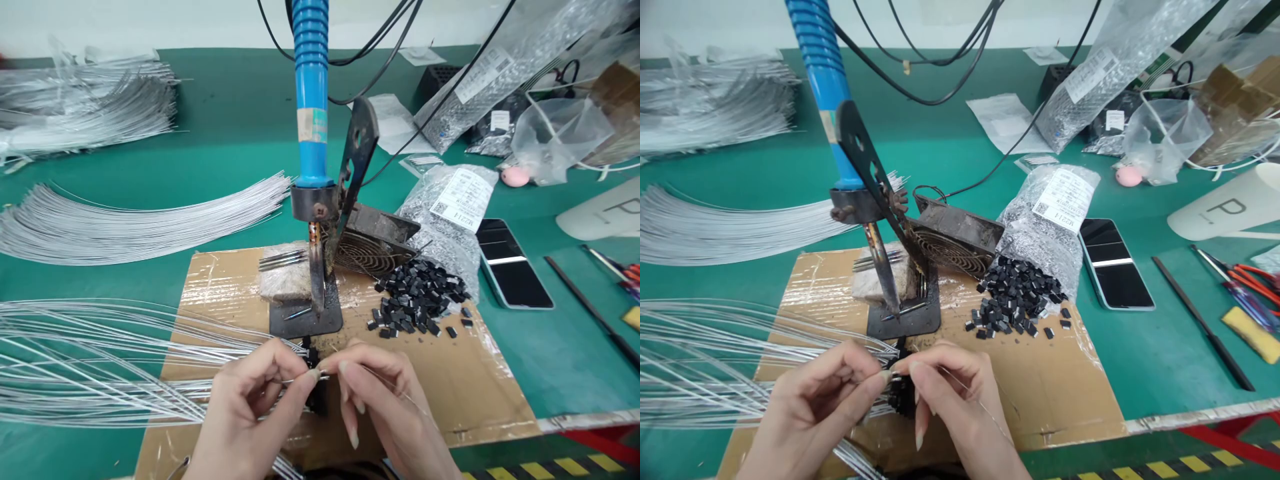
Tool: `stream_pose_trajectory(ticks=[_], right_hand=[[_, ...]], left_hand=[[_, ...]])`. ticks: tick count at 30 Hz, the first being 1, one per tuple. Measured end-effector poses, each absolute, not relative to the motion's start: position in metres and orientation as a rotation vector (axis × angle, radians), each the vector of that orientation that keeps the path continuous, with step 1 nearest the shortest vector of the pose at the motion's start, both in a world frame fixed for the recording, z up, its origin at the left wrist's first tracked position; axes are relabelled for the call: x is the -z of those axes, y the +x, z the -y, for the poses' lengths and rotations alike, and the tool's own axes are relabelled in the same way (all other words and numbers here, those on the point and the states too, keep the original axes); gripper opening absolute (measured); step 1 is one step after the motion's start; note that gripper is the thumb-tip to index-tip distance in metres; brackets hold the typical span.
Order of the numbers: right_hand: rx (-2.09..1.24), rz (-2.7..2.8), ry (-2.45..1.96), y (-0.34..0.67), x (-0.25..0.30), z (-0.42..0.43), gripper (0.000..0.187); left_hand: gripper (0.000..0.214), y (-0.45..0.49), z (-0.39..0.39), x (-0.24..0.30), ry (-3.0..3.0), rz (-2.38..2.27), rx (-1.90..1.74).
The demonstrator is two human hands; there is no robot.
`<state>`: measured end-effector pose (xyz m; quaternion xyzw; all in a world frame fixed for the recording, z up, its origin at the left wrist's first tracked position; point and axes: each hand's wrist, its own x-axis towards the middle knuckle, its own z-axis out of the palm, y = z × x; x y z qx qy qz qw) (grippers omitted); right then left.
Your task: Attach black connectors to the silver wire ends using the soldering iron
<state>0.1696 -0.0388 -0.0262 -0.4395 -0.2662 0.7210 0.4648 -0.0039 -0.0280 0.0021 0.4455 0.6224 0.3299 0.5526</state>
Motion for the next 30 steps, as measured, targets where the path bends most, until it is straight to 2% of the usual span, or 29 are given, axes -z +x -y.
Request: stream_pose_trajectory(ticks=[5, 13, 22, 30], right_hand=[[-1.551, 0.798, -1.107, 0.1678, 0.0263, 0.0448, 0.028], [-1.541, 0.831, -1.155, 0.167, 0.0207, 0.0422, 0.028], [-1.424, 0.885, -1.187, 0.165, 0.0256, 0.049, 0.025], [-1.489, 0.814, -1.195, 0.1664, 0.024, 0.0445, 0.025]], left_hand=[[0.024, 0.0006, 0.0234, -0.0106, 0.941, -1.472, -0.794], [0.025, -0.0029, 0.0267, -0.0041, 1.016, -1.484, -0.712], [0.023, -0.0006, 0.0249, -0.0069, 0.942, -1.472, -0.788], [0.024, -0.0011, 0.0249, -0.0057, 0.934, -1.469, -0.775]])
